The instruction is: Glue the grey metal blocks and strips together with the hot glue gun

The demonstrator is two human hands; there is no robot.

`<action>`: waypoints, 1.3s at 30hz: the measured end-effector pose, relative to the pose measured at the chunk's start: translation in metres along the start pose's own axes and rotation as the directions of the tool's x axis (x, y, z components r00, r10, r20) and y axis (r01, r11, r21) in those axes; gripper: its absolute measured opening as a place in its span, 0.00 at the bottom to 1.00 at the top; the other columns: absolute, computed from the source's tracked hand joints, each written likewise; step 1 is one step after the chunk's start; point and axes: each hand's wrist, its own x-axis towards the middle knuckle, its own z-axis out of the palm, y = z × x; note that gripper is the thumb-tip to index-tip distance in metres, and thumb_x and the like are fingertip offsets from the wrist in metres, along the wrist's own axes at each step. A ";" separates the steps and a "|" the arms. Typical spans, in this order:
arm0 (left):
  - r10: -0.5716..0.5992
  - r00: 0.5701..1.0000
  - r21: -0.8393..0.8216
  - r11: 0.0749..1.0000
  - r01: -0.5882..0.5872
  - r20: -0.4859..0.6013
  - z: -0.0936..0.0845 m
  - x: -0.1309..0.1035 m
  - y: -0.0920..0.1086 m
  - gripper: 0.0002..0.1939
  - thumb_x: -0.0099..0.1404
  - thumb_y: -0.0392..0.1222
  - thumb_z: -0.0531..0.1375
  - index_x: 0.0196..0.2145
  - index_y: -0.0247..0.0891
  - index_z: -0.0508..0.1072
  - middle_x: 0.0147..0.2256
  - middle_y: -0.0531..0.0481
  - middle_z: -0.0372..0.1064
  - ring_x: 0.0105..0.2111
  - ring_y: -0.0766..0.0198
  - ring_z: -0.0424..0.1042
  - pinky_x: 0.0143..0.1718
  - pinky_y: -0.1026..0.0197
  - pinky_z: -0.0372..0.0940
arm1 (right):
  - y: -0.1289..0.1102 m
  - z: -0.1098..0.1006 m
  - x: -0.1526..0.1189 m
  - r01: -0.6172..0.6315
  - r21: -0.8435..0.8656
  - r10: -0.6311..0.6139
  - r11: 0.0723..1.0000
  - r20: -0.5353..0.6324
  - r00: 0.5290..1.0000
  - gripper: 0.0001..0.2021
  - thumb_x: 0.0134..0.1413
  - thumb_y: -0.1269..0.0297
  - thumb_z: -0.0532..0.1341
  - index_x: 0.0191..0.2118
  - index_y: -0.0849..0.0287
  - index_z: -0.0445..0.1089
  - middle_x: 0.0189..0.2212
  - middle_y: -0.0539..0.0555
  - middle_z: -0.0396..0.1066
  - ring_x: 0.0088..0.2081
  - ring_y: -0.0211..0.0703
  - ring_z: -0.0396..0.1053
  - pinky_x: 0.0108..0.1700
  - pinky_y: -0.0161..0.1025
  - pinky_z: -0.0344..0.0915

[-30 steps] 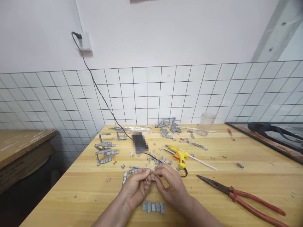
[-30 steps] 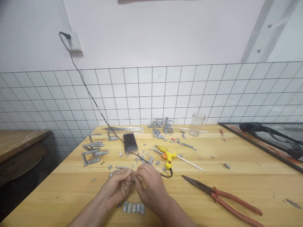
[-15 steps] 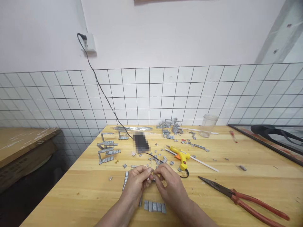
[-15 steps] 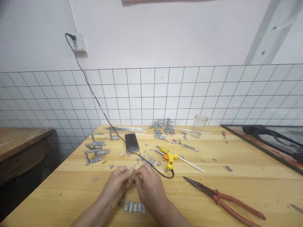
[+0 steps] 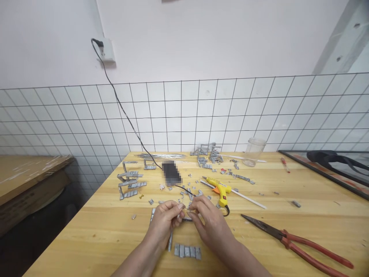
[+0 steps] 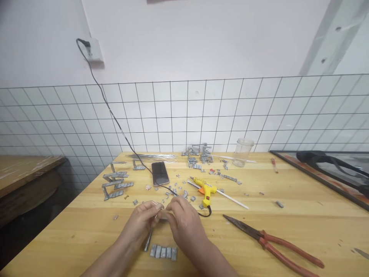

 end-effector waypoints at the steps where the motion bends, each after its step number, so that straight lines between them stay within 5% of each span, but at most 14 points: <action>1: -0.007 1.000 -0.008 1.000 0.007 -0.004 0.000 0.000 0.000 0.15 0.46 0.46 0.70 0.19 0.34 0.71 0.18 0.53 0.67 0.18 0.73 0.60 0.20 0.70 0.53 | 0.001 0.000 0.000 -0.002 -0.004 0.002 1.000 0.000 1.000 0.05 0.57 0.74 0.54 0.36 0.59 0.65 0.33 0.58 0.69 0.32 0.46 0.67 0.34 0.41 0.65; 22: 0.140 0.990 0.139 0.981 -0.137 -0.008 0.006 -0.004 0.007 0.16 0.47 0.48 0.69 0.17 0.32 0.72 0.15 0.52 0.67 0.16 0.72 0.59 0.19 0.69 0.53 | -0.006 -0.003 -0.001 -0.064 0.001 0.064 0.998 -0.007 0.998 0.10 0.57 0.74 0.54 0.27 0.58 0.67 0.25 0.53 0.67 0.29 0.43 0.65 0.31 0.38 0.59; 31: -0.049 0.998 -0.058 0.997 0.050 0.027 0.008 -0.007 0.004 0.15 0.43 0.45 0.71 0.18 0.32 0.72 0.15 0.53 0.66 0.16 0.74 0.60 0.18 0.72 0.55 | -0.005 0.000 0.007 -0.128 0.261 0.157 0.957 -0.095 0.983 0.08 0.56 0.69 0.57 0.26 0.58 0.67 0.22 0.49 0.67 0.25 0.39 0.65 0.29 0.35 0.64; 39: -0.118 0.992 -0.193 0.973 0.123 0.036 0.005 -0.004 0.005 0.13 0.42 0.39 0.72 0.19 0.32 0.71 0.17 0.54 0.65 0.18 0.75 0.62 0.21 0.74 0.60 | -0.004 0.001 0.006 -0.057 0.315 0.089 0.947 -0.089 0.992 0.03 0.54 0.70 0.61 0.33 0.58 0.73 0.26 0.53 0.72 0.27 0.41 0.69 0.30 0.37 0.68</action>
